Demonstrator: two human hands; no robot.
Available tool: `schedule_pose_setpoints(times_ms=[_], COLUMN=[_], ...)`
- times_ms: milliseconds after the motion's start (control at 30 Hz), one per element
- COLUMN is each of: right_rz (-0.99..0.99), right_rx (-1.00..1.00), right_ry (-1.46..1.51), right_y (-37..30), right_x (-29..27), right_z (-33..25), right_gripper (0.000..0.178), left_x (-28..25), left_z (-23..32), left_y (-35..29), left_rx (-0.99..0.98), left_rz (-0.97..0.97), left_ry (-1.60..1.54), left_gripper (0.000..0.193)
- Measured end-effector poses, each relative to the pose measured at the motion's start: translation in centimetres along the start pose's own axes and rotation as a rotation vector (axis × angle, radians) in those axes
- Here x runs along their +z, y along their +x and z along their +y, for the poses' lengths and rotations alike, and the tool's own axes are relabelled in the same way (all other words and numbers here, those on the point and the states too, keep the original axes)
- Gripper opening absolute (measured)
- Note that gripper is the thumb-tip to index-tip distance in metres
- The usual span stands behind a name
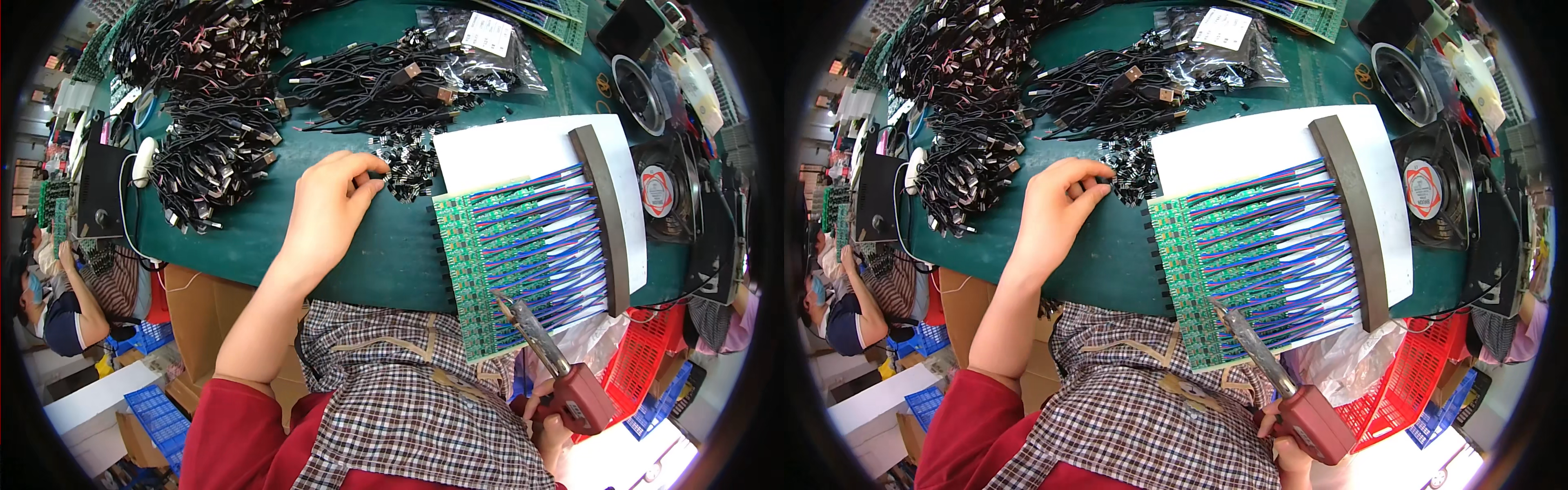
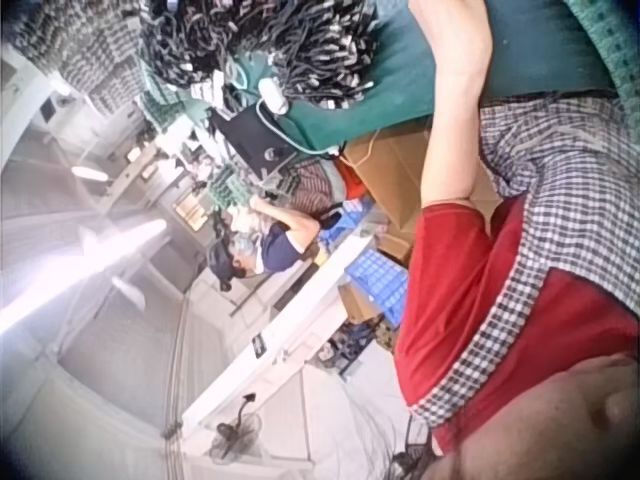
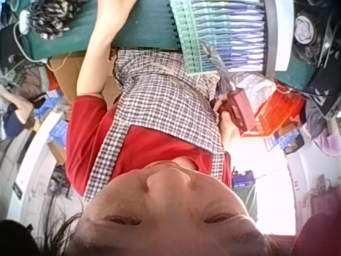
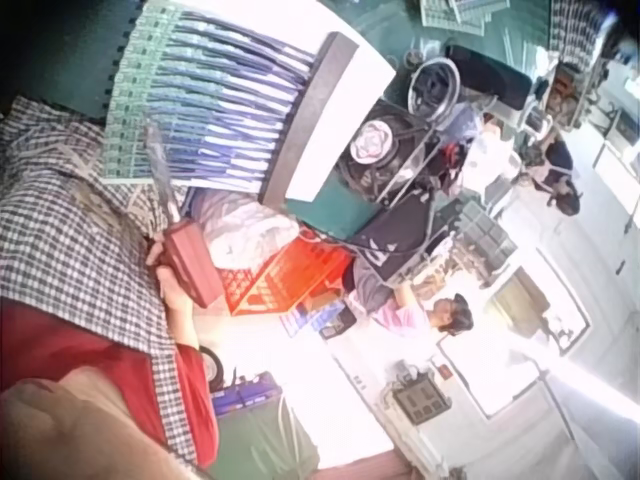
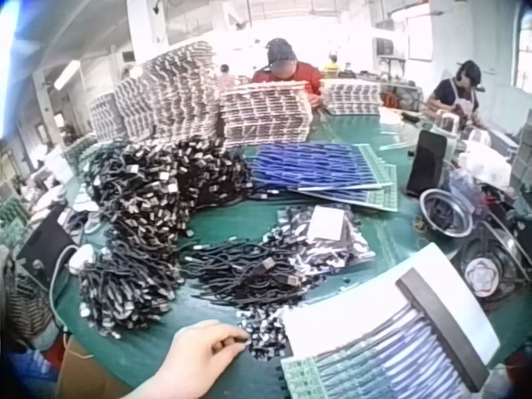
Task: The person solders small electronic components onto a circuit board panel using a soldering tool, then attaches wires from USB cables to the board by soldering them into place.
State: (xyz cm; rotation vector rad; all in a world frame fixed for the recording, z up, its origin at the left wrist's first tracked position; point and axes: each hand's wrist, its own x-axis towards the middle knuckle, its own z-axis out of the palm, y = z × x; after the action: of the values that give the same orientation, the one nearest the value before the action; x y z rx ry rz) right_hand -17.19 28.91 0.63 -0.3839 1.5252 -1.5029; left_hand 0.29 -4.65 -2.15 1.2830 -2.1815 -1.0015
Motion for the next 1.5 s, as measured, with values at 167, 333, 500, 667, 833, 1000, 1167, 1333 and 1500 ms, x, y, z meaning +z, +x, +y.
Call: schedule_pose_setpoints(times_ms=[167,333,500,667,833,1000,1167,1333,1500], right_rz=[-0.002,-0.018,-0.065,-0.058,-0.038,-0.032,-0.053,-0.069,-0.088], right_rx=[-0.002,0.029,-0.007,0.024,-0.008,-0.043,-0.013,0.001,-0.035], right_ry=[-0.001,0.006,0.06,0.063,0.073,0.034,-0.056,-0.147,-0.215], right_y=[-0.4,-0.4,-0.8,-0.8,-0.5,-0.2,-0.4,-0.3,-0.3], right_x=[0.0,-0.2,-0.8,-0.9,-0.6,-0.3,-1.0,-1.1,-1.5], right_z=[0.1,0.1,0.6,0.6,0.7,0.4,0.6,0.7,1.0], right_gripper=[0.067,0.07,0.069,0.071,0.072,0.062,0.057,0.054,0.052], left_x=[0.1,0.0,0.9,2.2,3.2,4.1,4.3,4.7,4.9], left_z=[-0.3,-0.1,2.4,4.7,5.8,6.1,6.2,6.4,6.5], left_y=[1.0,-0.8,-6.3,-9.5,-9.9,-9.6,-9.4,-9.5,-9.7], left_rx=[0.179,0.001,-0.414,-0.618,-0.521,-0.428,-0.407,-0.409,-0.401], left_rz=[-0.002,0.058,-0.328,-0.447,-0.439,-0.345,-0.35,-0.32,-0.307], left_ry=[0.089,-0.184,-0.941,-1.095,-0.964,-0.904,-0.829,-0.794,-0.779], left_gripper=[0.012,0.007,0.011,0.005,0.011,0.02,0.023,0.023,0.022])
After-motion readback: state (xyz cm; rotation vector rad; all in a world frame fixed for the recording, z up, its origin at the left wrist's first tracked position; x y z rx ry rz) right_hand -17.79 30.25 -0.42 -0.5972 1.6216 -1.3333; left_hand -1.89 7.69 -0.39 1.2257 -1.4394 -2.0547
